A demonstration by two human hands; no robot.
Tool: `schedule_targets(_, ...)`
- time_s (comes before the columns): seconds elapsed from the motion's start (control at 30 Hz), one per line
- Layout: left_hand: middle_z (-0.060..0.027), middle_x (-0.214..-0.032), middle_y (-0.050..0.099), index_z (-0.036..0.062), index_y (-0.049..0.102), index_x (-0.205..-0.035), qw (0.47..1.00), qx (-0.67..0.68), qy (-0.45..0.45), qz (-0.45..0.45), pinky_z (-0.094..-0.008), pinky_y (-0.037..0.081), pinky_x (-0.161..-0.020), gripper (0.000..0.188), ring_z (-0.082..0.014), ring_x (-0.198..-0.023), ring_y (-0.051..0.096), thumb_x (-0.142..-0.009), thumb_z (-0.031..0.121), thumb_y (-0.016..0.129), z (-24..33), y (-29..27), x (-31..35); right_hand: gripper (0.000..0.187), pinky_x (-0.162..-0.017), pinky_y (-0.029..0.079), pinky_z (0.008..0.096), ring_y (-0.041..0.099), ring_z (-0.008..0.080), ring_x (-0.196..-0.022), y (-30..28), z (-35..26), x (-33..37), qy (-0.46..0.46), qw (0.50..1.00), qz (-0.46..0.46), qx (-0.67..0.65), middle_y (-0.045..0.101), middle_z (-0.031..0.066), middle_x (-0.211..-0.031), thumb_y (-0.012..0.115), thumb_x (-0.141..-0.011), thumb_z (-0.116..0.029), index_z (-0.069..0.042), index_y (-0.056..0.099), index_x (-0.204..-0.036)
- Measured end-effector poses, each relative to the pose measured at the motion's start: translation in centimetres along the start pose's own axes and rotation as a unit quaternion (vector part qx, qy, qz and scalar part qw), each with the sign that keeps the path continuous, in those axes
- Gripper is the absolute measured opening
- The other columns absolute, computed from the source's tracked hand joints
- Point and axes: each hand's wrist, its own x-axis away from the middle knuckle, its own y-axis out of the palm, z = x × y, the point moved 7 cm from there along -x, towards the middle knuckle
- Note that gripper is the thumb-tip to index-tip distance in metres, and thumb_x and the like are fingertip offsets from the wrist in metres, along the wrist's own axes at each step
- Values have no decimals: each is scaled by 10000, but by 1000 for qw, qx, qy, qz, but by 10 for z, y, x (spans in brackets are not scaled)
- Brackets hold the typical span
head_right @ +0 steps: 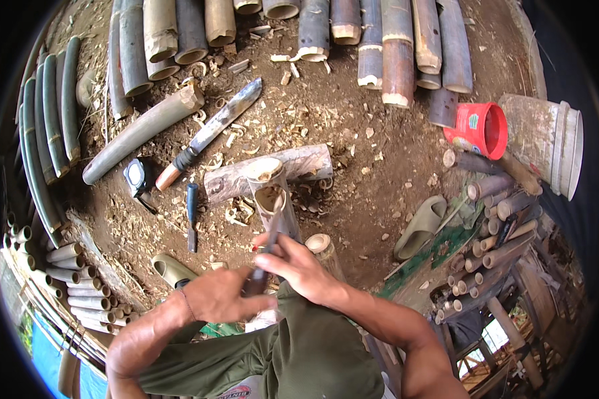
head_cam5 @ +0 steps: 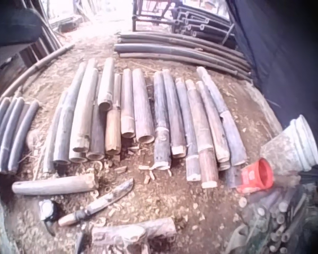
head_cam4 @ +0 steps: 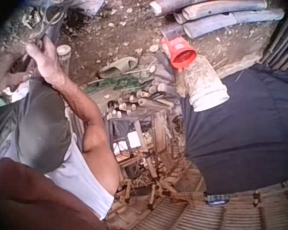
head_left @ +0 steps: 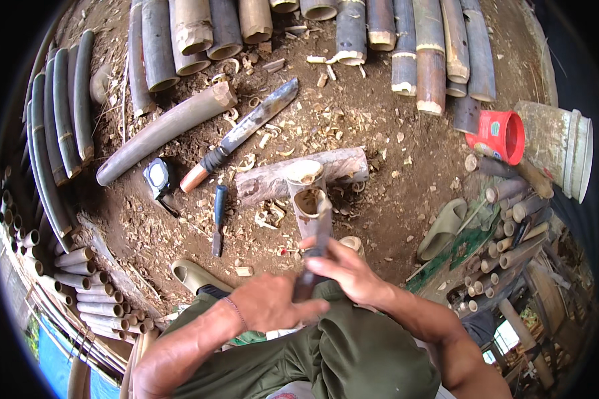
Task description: The person works on bamboo pieces by hand using various tools; they use a knife to shave the end of a bamboo pole, scrape the inside of a hollow bamboo section with a curved blade, and measure a joint with a tape measure.
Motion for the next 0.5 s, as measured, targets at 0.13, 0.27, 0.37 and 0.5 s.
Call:
schedule_targets(0.13, -107, -804, 623, -135, 257, -1451, 928, 348, 133, 3, -314, 525, -695, 1204, -195, -768, 658, -782, 815, 575, 11, 9, -34, 374, -786, 513, 385, 631, 295, -913, -34, -41, 22, -127, 886, 118, 430, 580, 126, -995, 625, -935, -259, -50, 569, -1240)
schedule_targets(0.27, -70, -611, 587, -79, 610, -846, 862, 492, 89, 85, -298, 494, -562, 731, -153, -533, 595, -926, 643, 529, 15, 8, -95, 338, -716, 529, 528, 657, 448, -836, -49, -48, 14, -34, 809, 124, 573, 670, 219, -892, 632, -846, -184, -63, 576, -1156)
schedule_targets(0.37, -35, -566, 542, 9, 563, -688, 824, 491, 134, 248, -283, 415, -482, 482, -124, -485, 514, -1014, 355, 484, 25, -5, -113, 332, -709, 531, 540, 657, 458, -782, -49, -69, 0, -43, 777, 127, 615, 681, 243, -842, 646, -825, -173, -46, 575, -1123)
schedule_targets(0.5, -41, -610, 556, 17, 593, -758, 736, 646, 119, 166, -282, 402, -479, 395, -126, -506, 496, -1015, 297, 484, 34, -8, -107, 278, -679, 543, 515, 673, 424, -741, -35, -106, -14, -7, 711, 36, 703, 679, 227, -768, 623, -832, -142, -22, 587, -1081)
